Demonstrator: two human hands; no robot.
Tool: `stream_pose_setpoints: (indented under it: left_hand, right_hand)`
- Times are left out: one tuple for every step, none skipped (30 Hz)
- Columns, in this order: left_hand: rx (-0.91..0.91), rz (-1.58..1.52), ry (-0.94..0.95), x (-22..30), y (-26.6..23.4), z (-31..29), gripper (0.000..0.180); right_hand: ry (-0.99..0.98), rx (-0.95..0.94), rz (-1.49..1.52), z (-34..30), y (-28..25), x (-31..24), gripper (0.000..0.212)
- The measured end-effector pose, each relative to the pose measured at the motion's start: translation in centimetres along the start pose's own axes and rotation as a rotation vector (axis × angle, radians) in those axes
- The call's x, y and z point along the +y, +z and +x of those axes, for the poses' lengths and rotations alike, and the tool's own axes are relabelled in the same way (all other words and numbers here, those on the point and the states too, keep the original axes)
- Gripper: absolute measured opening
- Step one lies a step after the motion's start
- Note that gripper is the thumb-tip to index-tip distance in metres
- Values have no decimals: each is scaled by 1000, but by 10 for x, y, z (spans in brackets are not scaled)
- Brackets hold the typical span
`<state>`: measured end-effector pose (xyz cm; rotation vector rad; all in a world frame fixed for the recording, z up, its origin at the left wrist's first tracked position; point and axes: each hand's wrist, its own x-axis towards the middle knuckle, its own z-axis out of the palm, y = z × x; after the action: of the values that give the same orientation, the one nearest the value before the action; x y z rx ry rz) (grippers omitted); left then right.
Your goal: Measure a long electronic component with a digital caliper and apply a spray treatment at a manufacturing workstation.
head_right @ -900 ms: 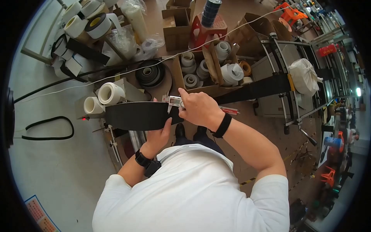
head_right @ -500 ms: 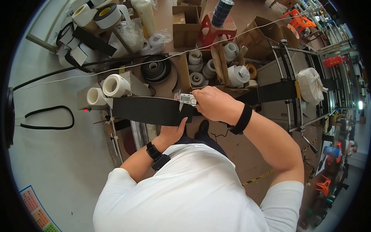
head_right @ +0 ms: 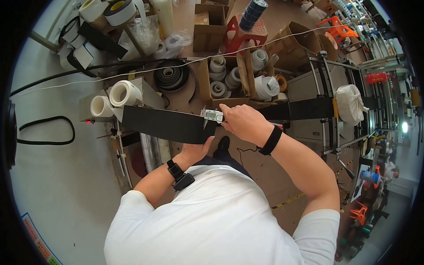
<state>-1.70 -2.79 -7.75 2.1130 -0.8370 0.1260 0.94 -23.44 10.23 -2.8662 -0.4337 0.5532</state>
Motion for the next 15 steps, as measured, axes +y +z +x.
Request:
stream_pose_setpoints:
  left_hand:
    - [4,-2,-3,0,1,0,34]
    - [0,-9,-9,0,1,0,33]
    - [-4,-15,-12,0,1,0,33]
    - [-10,-21,-15,0,1,1,32]
    - [-9,-23,-15,0,1,1,32]
    - [-11,-20,-9,0,1,2,32]
    - [-13,-17,-3,0,1,2,31]
    - [-19,-17,6,0,2,3,31]
    - [-24,-21,11,0,2,3,31]
    - [-40,-21,19,0,0,3,32]
    - [-58,-22,26,-1,-1,3,34]
    - [-76,-23,34,-2,-3,3,35]
    - [-84,-29,46,-4,-5,5,35]
    - [-82,-43,32,-6,-6,7,34]
    - [-79,-57,15,-8,-8,9,32]
  right_hand:
    - [-2,-3,-3,0,0,0,50]
    - [1,0,6,-1,0,0,49]
    - [6,4,17,-1,0,1,48]
    - [11,9,29,-1,0,1,47]
    - [12,9,28,-2,0,2,47]
    - [25,-1,37,-1,0,3,50]
    - [39,-11,46,-1,0,3,53]
    - [57,-19,57,-2,1,4,56]
    - [65,-18,60,-2,-1,3,56]
    - [90,-14,44,1,-6,-1,54]
    - [115,-11,30,5,-10,-5,53]
    - [141,-9,16,8,-12,-8,51]
    - [156,-5,19,12,-9,-10,51]
    - [192,45,21,17,-1,-10,49]
    - [227,94,22,21,9,-8,47]
